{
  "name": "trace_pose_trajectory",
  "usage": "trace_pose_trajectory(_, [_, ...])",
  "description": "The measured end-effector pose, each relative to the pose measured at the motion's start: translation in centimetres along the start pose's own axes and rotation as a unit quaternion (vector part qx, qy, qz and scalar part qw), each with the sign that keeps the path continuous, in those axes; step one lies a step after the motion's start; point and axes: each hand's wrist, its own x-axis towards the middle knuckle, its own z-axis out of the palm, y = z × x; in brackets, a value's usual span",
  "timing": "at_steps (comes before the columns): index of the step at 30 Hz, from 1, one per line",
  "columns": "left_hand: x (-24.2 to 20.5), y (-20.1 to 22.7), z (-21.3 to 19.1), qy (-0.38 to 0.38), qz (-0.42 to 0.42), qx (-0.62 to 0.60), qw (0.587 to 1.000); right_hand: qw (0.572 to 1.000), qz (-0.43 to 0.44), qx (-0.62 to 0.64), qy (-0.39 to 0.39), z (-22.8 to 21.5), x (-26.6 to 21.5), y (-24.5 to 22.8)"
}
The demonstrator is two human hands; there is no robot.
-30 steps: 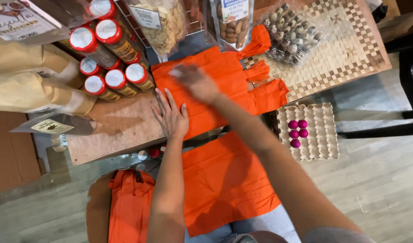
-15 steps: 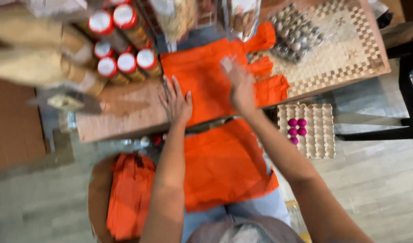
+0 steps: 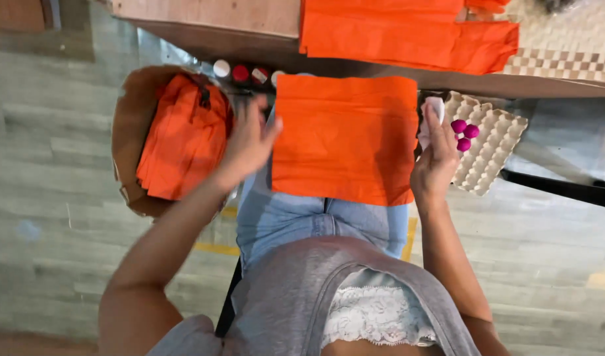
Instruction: The person repeatedly wipes the surface of orange fabric pieces with a white cloth, then folds them and places them on a stack on the table. The person handles the fabric one at a time, wiping each piece before folding and stacking it.
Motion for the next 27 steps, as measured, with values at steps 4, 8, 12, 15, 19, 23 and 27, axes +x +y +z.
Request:
trace_pose_trajectory(4, [-5.0, -2.8, 4.1, -0.031, -0.061, 0.053, 0.996, 0.99, -0.083, 0.111, 0.016, 3.3, 0.8, -8.9])
trace_pose_trajectory(8, [-5.5, -3.3, 7.1, 0.134, 0.016, 0.057, 0.989, 0.971, -0.183, 0.02, -0.151, 11.5, -3.1, -11.7])
trace_pose_trajectory(12, [-5.6, -0.8, 6.3, 0.154, -0.026, 0.034, 0.987, 0.937, -0.263, 0.034, -0.225, 16.9, -6.5, -10.6])
trace_pose_trajectory(15, [-5.2, -2.4, 7.0, 0.135, -0.038, 0.086, 0.986, 0.935, -0.288, -0.062, -0.2, 15.2, -4.9, -8.2])
trace_pose_trajectory(19, [-4.9, -1.1, 5.8, 0.147, -0.016, 0.046, 0.988, 0.941, -0.245, -0.102, -0.211, 10.0, -3.6, -4.4])
trace_pose_trajectory(23, [-5.0, -0.8, 5.2, 0.146, 0.013, 0.019, 0.989, 0.943, -0.182, -0.173, -0.22, 4.5, -3.6, -2.1])
trace_pose_trajectory(27, [-5.7, -0.2, 3.9, 0.146, 0.028, -0.035, 0.988, 0.972, -0.124, -0.141, -0.141, 2.3, -3.8, -2.3])
